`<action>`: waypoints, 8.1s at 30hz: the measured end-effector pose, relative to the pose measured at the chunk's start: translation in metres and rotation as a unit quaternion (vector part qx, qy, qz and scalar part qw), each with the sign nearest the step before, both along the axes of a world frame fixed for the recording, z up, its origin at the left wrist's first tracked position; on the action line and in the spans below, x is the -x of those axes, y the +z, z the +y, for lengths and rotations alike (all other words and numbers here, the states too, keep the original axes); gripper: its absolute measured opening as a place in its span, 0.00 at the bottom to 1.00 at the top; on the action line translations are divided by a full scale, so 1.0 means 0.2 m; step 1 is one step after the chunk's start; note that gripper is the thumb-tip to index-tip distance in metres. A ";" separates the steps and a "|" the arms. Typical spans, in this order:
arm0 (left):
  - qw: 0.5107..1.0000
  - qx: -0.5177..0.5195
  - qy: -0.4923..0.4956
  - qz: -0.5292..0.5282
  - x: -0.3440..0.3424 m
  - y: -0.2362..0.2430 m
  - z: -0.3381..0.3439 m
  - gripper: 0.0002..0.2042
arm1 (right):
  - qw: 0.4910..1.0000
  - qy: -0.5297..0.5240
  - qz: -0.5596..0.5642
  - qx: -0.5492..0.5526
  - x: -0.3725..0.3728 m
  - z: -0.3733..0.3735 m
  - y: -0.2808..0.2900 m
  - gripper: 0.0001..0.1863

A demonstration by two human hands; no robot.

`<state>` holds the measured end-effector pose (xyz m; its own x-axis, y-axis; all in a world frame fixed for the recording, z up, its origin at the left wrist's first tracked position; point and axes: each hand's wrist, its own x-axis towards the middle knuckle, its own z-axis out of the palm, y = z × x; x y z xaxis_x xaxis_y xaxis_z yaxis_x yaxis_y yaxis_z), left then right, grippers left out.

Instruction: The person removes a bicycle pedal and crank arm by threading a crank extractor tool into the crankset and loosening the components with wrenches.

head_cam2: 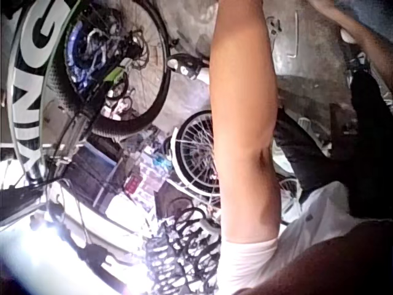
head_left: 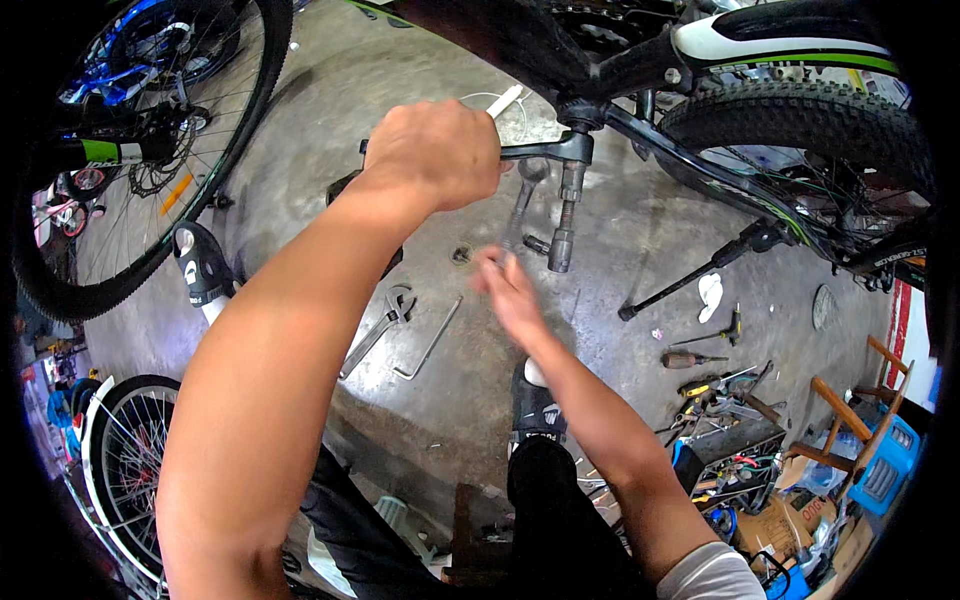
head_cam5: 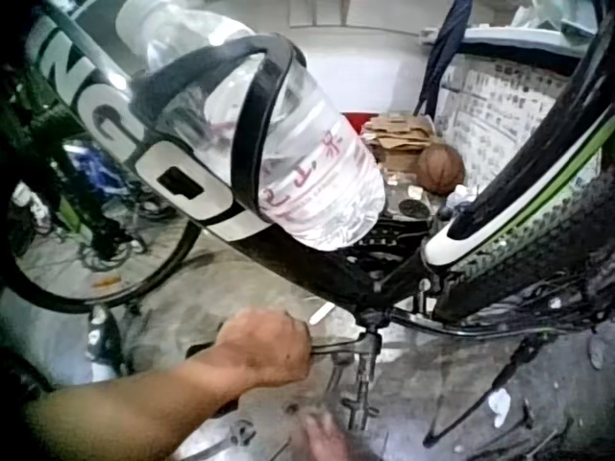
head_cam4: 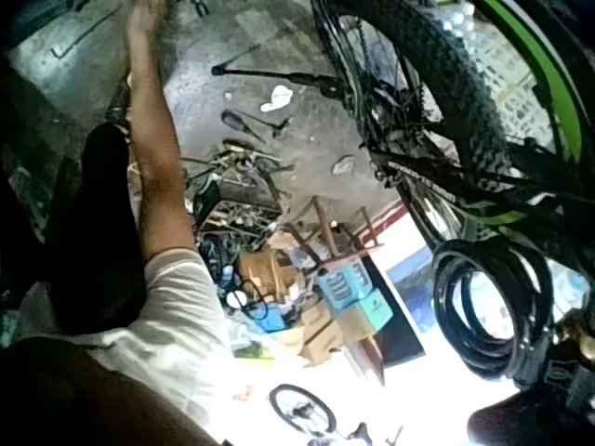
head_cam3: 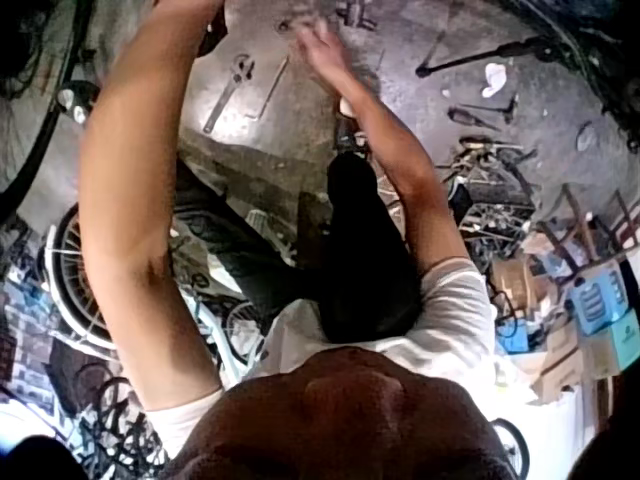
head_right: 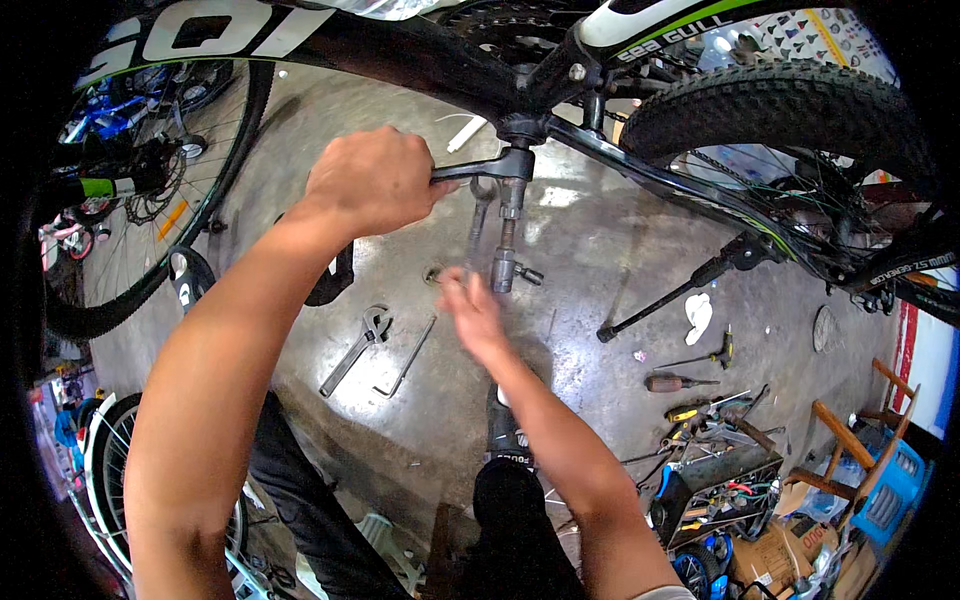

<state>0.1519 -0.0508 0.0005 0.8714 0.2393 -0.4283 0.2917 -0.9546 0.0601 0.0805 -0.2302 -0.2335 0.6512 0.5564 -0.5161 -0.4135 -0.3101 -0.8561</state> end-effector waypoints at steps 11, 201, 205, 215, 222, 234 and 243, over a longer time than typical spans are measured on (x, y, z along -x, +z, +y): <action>1.000 -0.007 -0.005 -0.026 0.00 -0.01 -0.01 0.23 | 0.844 0.102 -0.469 0.240 -0.55 -1.03 1.06 0.10; 0.989 0.026 -0.021 -0.147 0.09 -0.07 0.04 0.21 | 0.639 0.267 -0.660 0.292 -0.81 -0.55 1.35 0.09; 0.985 0.040 -0.053 -0.158 0.08 -0.02 0.02 0.32 | 0.563 0.176 -0.762 0.266 -0.88 -0.60 1.00 0.06; 0.985 0.051 0.034 -0.160 0.05 -0.05 0.01 0.33 | 0.940 -0.134 -0.309 0.052 -0.54 -0.15 0.11 0.19; 0.987 0.068 0.073 -0.129 0.05 -0.08 0.01 0.31 | 0.950 -0.117 -0.008 -0.290 -0.15 0.62 0.54 0.23; 0.988 0.049 0.081 -0.120 0.03 -0.04 -0.01 0.31 | 0.990 -0.020 -0.092 0.104 -0.23 -0.51 0.26 0.22; 0.983 0.046 0.089 -0.152 0.03 -0.03 -0.02 0.30 | 0.752 0.203 -0.563 0.278 -0.72 -0.73 1.14 0.11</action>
